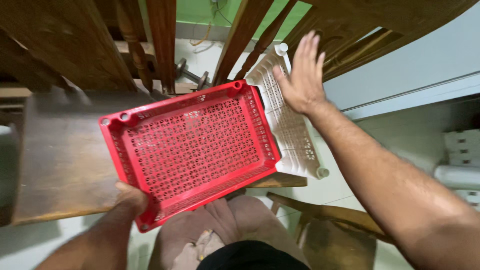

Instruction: The person assembles a red plastic crate by attaching white side panels to the base. They align and snap the panels into place, then unfold the crate to form a complete container.

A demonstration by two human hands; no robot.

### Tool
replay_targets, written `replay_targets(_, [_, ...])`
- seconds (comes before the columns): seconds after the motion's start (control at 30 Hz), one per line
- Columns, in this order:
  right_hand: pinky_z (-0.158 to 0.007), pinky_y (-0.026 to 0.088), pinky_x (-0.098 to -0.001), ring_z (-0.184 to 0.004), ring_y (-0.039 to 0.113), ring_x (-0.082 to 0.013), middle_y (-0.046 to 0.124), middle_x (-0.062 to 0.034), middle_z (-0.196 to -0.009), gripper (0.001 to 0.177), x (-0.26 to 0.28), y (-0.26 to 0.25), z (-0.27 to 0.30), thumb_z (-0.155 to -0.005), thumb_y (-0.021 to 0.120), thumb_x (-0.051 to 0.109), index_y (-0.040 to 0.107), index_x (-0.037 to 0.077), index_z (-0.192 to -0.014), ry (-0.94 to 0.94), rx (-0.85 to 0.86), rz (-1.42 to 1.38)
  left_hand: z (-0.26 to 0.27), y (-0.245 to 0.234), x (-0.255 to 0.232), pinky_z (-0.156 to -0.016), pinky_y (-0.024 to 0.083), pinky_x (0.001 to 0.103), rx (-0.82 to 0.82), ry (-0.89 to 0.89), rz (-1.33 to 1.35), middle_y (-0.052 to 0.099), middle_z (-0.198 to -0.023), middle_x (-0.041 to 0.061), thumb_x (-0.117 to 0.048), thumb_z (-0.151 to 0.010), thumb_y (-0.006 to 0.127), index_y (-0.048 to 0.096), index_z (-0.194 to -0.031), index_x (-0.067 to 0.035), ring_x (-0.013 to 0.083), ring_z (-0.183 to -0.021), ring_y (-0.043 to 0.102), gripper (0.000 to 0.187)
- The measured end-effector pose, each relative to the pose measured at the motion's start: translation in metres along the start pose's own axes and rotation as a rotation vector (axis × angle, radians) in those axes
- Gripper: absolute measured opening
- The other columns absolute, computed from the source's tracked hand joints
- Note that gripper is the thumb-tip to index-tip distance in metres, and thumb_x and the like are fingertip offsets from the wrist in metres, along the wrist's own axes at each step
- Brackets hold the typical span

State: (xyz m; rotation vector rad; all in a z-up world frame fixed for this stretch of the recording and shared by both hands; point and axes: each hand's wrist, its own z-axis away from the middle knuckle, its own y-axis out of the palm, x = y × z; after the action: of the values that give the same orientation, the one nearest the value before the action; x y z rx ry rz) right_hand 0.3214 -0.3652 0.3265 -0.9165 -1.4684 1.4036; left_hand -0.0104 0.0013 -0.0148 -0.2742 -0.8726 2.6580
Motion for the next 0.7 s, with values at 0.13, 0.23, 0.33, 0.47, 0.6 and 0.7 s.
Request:
replay_targets(0.13, [-0.134,-0.008,-0.0573,-0.162,-0.017,-0.0374,-0.019,-0.0271,-0.171,0.104,-0.017,-0.022,-0.019,-0.108,0.019,0.074,-0.015,-0.008,-0.163,-0.140,-0.299,0.031,0.003,-0.003,-0.002,-0.113,0.042,0.054,0.008,0.000,-0.001,0.052,-0.145,0.036,-0.022,-0.093,0.067,0.020,-0.149,-0.002,0.0472,-0.136,0.054,0.077])
replay_targets(0.23, [-0.131,-0.006,-0.0539,-0.159,-0.016,-0.0366,-0.019,-0.0265,-0.170,0.101,-0.010,-0.007,-0.015,-0.106,0.023,0.067,-0.013,-0.008,-0.163,-0.128,-0.306,0.103,0.002,-0.002,-0.001,-0.114,0.043,0.054,0.011,-0.002,-0.001,0.053,-0.145,0.036,-0.021,-0.093,0.066,0.020,-0.149,-0.001,0.0469,-0.136,0.054,0.075])
replay_targets(0.33, [-0.128,-0.004,-0.0536,-0.160,-0.012,-0.0389,-0.015,-0.0276,-0.169,0.101,0.004,0.018,-0.003,-0.103,0.037,0.061,-0.007,-0.009,-0.161,-0.066,0.053,0.075,-0.001,-0.005,-0.001,-0.114,0.043,0.053,0.007,-0.003,-0.009,0.053,-0.145,0.035,-0.020,-0.094,0.065,0.020,-0.149,-0.001,0.0466,-0.136,0.054,0.073])
replay_targets(0.47, [-0.128,-0.002,-0.0520,-0.160,-0.009,-0.0364,-0.012,-0.0276,-0.170,0.099,-0.005,0.010,0.001,-0.103,0.037,0.060,-0.004,-0.009,-0.159,-0.088,0.136,-0.078,-0.006,-0.002,-0.007,-0.113,0.043,0.054,-0.008,0.013,0.000,0.053,-0.144,0.036,-0.021,-0.096,0.062,0.021,-0.148,-0.002,0.0475,-0.136,0.054,0.069])
replay_targets(0.6, [-0.132,0.000,-0.0534,-0.164,-0.005,-0.0375,-0.006,-0.0276,-0.173,0.092,-0.012,-0.003,0.051,-0.105,0.041,0.050,0.000,-0.008,-0.164,-0.124,-0.085,-0.151,-0.007,0.001,0.004,-0.113,0.042,0.055,-0.015,-0.002,0.014,0.053,-0.144,0.036,-0.022,-0.096,0.062,0.021,-0.148,-0.003,0.0475,-0.135,0.054,0.069])
replay_targets(0.7, [-0.133,0.002,-0.0541,-0.164,-0.001,-0.0399,-0.002,-0.0297,-0.174,0.091,-0.017,-0.002,0.111,-0.103,0.048,0.041,0.002,-0.008,-0.164,-0.121,-0.137,-0.138,-0.009,0.007,0.005,-0.113,0.042,0.054,-0.010,-0.011,0.012,0.053,-0.144,0.036,-0.021,-0.096,0.063,0.020,-0.148,-0.003,0.0473,-0.135,0.054,0.071])
